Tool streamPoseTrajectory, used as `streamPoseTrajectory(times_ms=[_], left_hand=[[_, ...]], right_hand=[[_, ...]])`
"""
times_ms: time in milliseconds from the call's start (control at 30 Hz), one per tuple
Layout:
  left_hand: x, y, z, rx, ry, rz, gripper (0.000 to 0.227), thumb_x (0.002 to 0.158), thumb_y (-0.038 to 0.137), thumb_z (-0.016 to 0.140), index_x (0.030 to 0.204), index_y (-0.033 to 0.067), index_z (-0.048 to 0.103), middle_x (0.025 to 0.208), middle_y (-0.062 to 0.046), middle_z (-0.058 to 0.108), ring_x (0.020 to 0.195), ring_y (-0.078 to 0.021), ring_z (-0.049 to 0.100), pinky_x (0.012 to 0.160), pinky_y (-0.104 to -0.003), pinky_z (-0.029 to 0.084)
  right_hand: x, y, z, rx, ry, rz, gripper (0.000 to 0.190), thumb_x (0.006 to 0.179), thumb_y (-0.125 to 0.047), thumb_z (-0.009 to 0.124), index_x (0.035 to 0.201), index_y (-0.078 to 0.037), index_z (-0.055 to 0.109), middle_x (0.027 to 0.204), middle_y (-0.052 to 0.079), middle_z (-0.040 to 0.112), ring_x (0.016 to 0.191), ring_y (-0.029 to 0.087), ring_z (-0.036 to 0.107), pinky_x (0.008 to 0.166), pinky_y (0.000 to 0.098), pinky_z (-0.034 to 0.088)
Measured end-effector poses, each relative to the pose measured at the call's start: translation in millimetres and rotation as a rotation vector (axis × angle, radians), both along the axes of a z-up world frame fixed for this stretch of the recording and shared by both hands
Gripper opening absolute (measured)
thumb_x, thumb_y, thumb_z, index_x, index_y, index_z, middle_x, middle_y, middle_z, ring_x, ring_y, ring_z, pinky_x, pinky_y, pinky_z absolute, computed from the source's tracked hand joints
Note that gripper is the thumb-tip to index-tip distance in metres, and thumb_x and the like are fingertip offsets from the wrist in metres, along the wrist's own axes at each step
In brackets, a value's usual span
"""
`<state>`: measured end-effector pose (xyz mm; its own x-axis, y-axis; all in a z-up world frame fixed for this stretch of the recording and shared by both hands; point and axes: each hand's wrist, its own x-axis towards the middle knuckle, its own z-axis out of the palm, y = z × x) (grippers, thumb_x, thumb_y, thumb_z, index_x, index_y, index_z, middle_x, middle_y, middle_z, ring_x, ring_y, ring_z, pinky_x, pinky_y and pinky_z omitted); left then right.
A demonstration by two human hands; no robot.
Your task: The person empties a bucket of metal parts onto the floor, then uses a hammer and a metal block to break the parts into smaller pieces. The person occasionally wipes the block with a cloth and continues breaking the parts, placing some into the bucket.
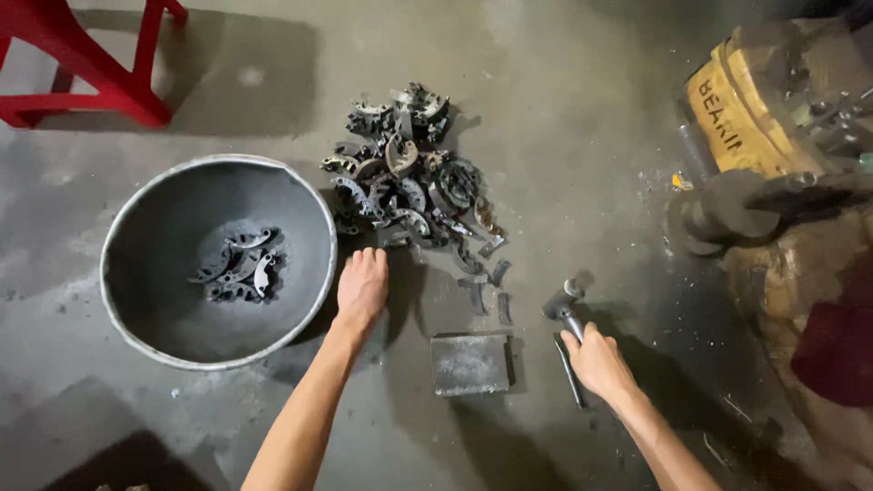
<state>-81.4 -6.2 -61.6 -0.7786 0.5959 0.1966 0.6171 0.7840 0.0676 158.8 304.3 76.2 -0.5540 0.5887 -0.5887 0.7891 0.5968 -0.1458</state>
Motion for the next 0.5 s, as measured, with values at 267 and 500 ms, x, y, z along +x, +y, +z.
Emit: streamPoseTrajectory(times_ms=[267, 500], left_hand=[[137.1, 37.1, 54.9, 0.522, -0.885, 0.106, 0.016, 0.083, 0.025, 0.081, 0.087, 0.0098, 0.076, 0.083, -0.012, 0.075, 0.082, -0.0342, 0.073, 0.072, -0.043, 0.058], [186.6, 25.7, 75.4, 0.233, -0.564, 0.045, 0.034, 0.090, 0.037, 0.073, 0.109, 0.0100, 0.064, 0.102, -0.008, 0.053, 0.100, -0.0313, 0.057, 0.082, -0.044, 0.051]], right_hand=[[21.1, -3.0, -23.6, -0.020, 0.096, -0.035, 0.070, 0.102, -0.047, 0.050, 0.144, 0.008, 0.051, 0.120, 0.040, 0.067, 0.115, 0.051, 0.067, 0.091, 0.0601, 0.057], [44.2, -33.2, 16.1, -0.042, 0.342, -0.056, 0.051, 0.102, -0.036, 0.057, 0.115, 0.013, 0.065, 0.105, 0.043, 0.069, 0.107, 0.057, 0.065, 0.086, 0.0649, 0.052]])
